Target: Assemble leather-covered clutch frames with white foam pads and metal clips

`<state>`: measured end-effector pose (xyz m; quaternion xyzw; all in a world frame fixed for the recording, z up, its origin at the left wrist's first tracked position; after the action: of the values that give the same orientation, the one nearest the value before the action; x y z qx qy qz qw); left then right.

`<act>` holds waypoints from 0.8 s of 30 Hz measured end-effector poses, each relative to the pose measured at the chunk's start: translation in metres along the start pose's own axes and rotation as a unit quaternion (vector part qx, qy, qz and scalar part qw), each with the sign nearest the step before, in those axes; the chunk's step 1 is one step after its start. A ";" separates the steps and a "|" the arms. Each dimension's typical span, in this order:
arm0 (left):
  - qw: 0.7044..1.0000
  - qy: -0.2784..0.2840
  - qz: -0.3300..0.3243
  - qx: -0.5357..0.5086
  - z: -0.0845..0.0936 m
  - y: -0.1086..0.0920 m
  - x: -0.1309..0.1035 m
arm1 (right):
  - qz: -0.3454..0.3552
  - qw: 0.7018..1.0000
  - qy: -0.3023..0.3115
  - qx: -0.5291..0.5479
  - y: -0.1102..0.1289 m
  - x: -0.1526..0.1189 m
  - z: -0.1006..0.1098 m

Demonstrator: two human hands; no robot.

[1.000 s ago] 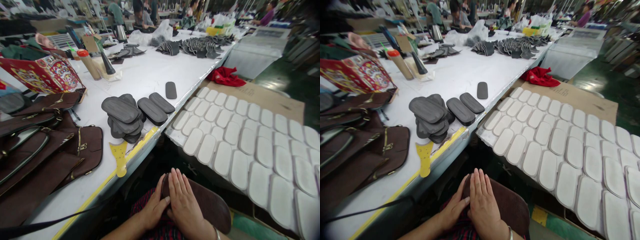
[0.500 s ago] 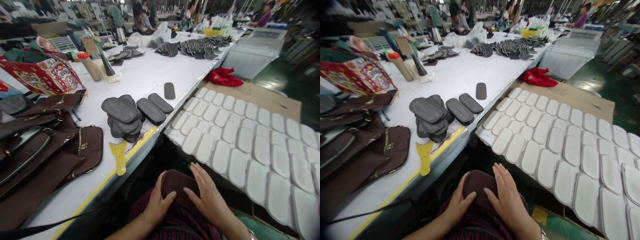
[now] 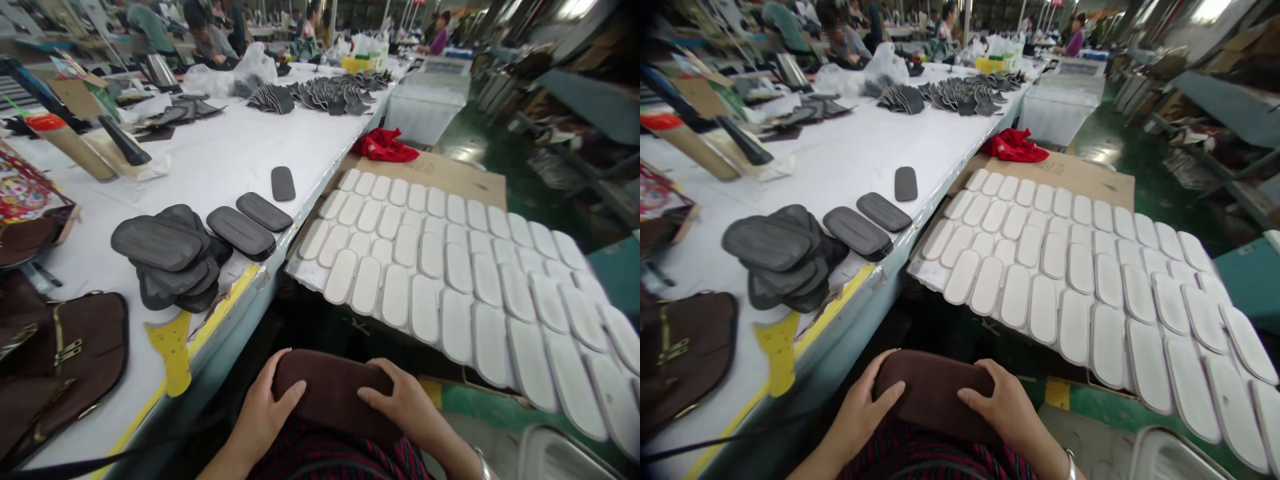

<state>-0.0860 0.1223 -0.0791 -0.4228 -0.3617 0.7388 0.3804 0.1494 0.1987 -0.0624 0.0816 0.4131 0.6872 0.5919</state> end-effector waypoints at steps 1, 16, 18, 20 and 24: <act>1.000 -0.005 -0.002 0.018 -0.001 -0.005 0.004 | 0.009 1.000 -0.008 -0.027 0.006 0.002 0.001; 0.999 0.003 0.004 -0.053 -0.007 -0.004 0.005 | 0.078 0.988 0.097 -0.087 0.020 0.028 -0.004; 0.999 0.002 -0.005 -0.043 -0.007 -0.001 0.006 | 0.055 0.992 0.113 -0.023 -0.006 0.018 0.008; 1.000 -0.004 -0.019 -0.013 -0.006 0.001 0.008 | 0.042 0.992 0.112 0.035 -0.030 0.004 0.017; 0.972 -0.101 -0.147 0.154 0.000 -0.025 -0.003 | 0.041 0.980 0.068 0.182 -0.049 -0.023 0.018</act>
<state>-0.0789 0.1311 -0.0562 -0.2247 -0.3379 0.7604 0.5071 0.2031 0.1850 -0.0742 0.1580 0.5666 0.6284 0.5091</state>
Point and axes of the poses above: each hand's wrist, its own x-axis towards the middle knuckle, its own z-axis out of the back of the hand, y = z × x, the point moved 8 cm from there along x, towards the middle knuckle, and after that the axes turned 8 degrees about -y, right-handed, at the moved point
